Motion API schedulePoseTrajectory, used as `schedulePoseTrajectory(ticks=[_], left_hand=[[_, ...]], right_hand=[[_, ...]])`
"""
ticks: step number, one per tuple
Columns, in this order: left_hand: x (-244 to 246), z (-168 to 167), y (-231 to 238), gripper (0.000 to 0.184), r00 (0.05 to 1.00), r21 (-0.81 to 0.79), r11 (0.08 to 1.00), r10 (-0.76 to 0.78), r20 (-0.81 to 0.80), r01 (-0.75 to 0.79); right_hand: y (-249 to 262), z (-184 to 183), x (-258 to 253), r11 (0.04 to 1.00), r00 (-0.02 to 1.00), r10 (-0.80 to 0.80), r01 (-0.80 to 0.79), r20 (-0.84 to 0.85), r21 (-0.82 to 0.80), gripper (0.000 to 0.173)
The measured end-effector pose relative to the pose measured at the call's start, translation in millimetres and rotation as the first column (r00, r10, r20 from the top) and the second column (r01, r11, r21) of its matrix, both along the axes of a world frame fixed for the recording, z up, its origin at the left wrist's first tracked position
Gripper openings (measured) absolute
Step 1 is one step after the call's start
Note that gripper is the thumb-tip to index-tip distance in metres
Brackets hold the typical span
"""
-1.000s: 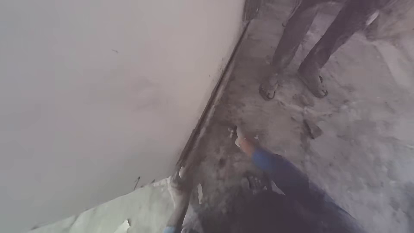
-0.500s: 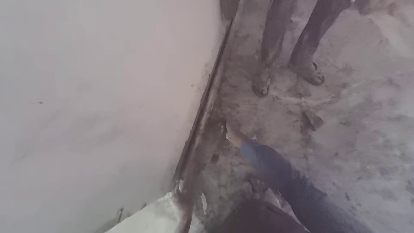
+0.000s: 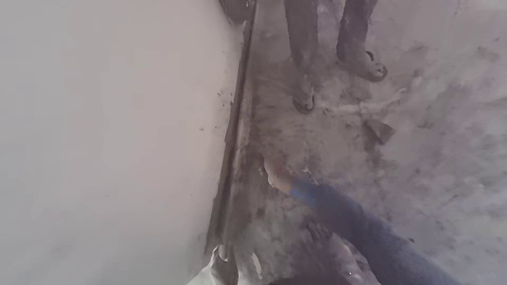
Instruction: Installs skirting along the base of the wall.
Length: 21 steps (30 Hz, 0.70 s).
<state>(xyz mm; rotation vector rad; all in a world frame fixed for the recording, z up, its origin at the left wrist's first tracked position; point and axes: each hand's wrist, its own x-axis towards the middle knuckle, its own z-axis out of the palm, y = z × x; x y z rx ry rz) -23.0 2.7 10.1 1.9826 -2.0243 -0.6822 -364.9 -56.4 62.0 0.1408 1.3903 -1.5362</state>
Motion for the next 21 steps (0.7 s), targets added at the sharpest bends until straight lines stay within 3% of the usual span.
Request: schedulePoseTrajectory(ticks=[7,11,15,21], left_hand=[[-11.0,16.7,2.4,0.046,0.998,0.041,0.999,-0.018,0.063,0.015],[-15.1,17.0,1.8,0.044,0.998,0.064,0.998,0.009,0.067,-0.013],[-21.3,22.7,-1.0,0.040,0.995,0.122,0.991,0.044,0.095,-0.055],[-7.5,4.4,1.0,0.039,0.997,-0.014,1.000,0.008,0.073,-0.007]], right_hand=[[5.9,-6.7,1.4,0.998,0.995,0.065,-0.066,0.071,0.023,0.048],[4.7,3.0,-0.9,0.990,0.989,0.136,-0.138,0.063,0.035,0.038],[-3.9,-8.4,9.3,0.996,0.989,0.085,-0.086,0.125,0.006,0.048],[-8.7,-12.3,8.3,0.994,0.984,0.106,-0.109,0.140,0.012,0.055]])
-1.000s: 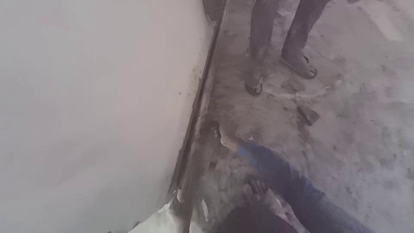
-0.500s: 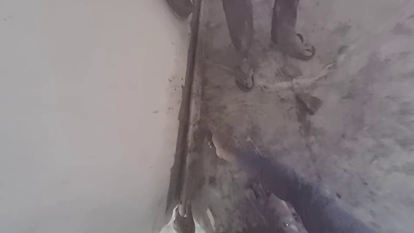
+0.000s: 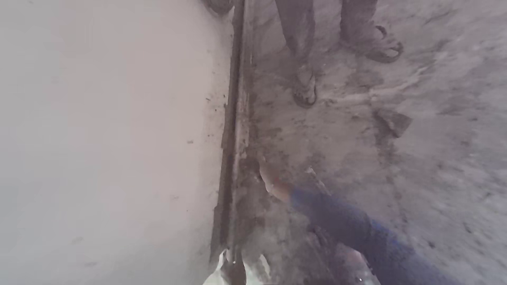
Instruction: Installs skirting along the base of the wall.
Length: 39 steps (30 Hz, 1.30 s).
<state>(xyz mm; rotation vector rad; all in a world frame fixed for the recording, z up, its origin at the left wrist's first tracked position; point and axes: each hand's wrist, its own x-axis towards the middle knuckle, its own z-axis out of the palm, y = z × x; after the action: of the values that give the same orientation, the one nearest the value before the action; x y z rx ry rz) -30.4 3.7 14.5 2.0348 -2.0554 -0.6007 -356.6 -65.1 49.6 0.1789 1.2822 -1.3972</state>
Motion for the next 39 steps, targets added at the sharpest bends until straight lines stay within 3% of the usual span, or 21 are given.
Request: schedulePoseTrajectory(ticks=[6,8,12,15,17,20,25,28,30,32,34,36,38,39], left_hand=[[-30.0,33.1,1.4,0.033,0.993,0.093,0.994,0.066,-0.098,-0.057],[-26.3,33.5,2.4,0.033,0.994,0.087,0.995,0.053,-0.096,-0.044],[-19.2,23.5,4.2,0.031,0.996,-0.027,0.999,0.031,-0.082,-0.034],[-37.4,45.6,6.8,0.028,0.986,-0.038,0.998,0.049,-0.160,-0.056],[-21.3,28.6,12.6,0.033,0.978,-0.130,0.991,0.004,-0.211,-0.032],[-3.5,14.4,16.2,0.037,0.964,-0.141,0.988,0.019,-0.265,-0.058],[8.0,8.7,16.5,0.038,0.929,-0.195,0.979,-0.018,-0.371,-0.059],[11.4,15.8,20.5,0.039,0.913,-0.215,0.969,0.020,-0.407,-0.117],[7.8,30.6,31.9,0.039,0.898,-0.255,0.941,0.095,-0.430,-0.222],[4.2,46.6,49.1,0.038,0.870,-0.300,0.916,0.094,-0.484,-0.266],[3.7,63.5,70.1,0.041,0.848,-0.403,0.912,-0.149,-0.509,-0.081],[-5.1,89.8,77.7,0.052,0.843,-0.432,0.869,-0.407,-0.352,0.240],[-20.8,102.5,72.5,0.055,0.823,-0.218,0.826,-0.553,-0.131,0.520],[-29.6,103.5,66.6,0.048,0.798,-0.068,0.809,-0.587,-0.137,0.584]], right_hand=[[1.5,-10.6,4.3,0.998,1.000,0.006,-0.006,-0.009,-0.060,0.051],[9.0,-7.4,2.8,0.994,0.998,0.013,-0.019,-0.060,-0.105,0.043],[20.1,54.3,-9.6,1.000,0.993,0.011,-0.008,-0.116,0.027,0.029],[35.8,35.1,-10.3,0.989,0.983,-0.010,-0.017,-0.181,-0.144,0.035],[44.2,51.9,-8.7,0.994,0.979,0.057,-0.073,-0.195,-0.076,0.037],[54.7,39.3,-0.6,0.987,0.971,0.132,-0.146,-0.202,-0.060,0.047],[87.2,68.1,0.0,0.931,0.878,0.364,-0.338,-0.312,0.137,0.026],[101.1,87.6,1.6,0.903,0.838,0.429,-0.407,-0.337,0.137,0.059],[112.2,98.4,1.5,0.878,0.812,0.473,-0.467,-0.342,0.106,0.062],[122.7,111.9,3.2,0.822,0.722,0.556,-0.551,-0.412,0.144,0.060],[132.2,123.4,9.5,0.745,0.540,0.648,-0.596,-0.537,0.300,0.068],[138.1,132.8,20.7,0.685,0.380,0.700,-0.597,-0.605,0.417,0.074],[141.8,139.7,36.2,0.653,0.323,0.724,-0.605,-0.609,0.455,0.076],[143.3,140.8,44.4,0.645,0.312,0.727,-0.614,-0.611,0.455,0.075]])
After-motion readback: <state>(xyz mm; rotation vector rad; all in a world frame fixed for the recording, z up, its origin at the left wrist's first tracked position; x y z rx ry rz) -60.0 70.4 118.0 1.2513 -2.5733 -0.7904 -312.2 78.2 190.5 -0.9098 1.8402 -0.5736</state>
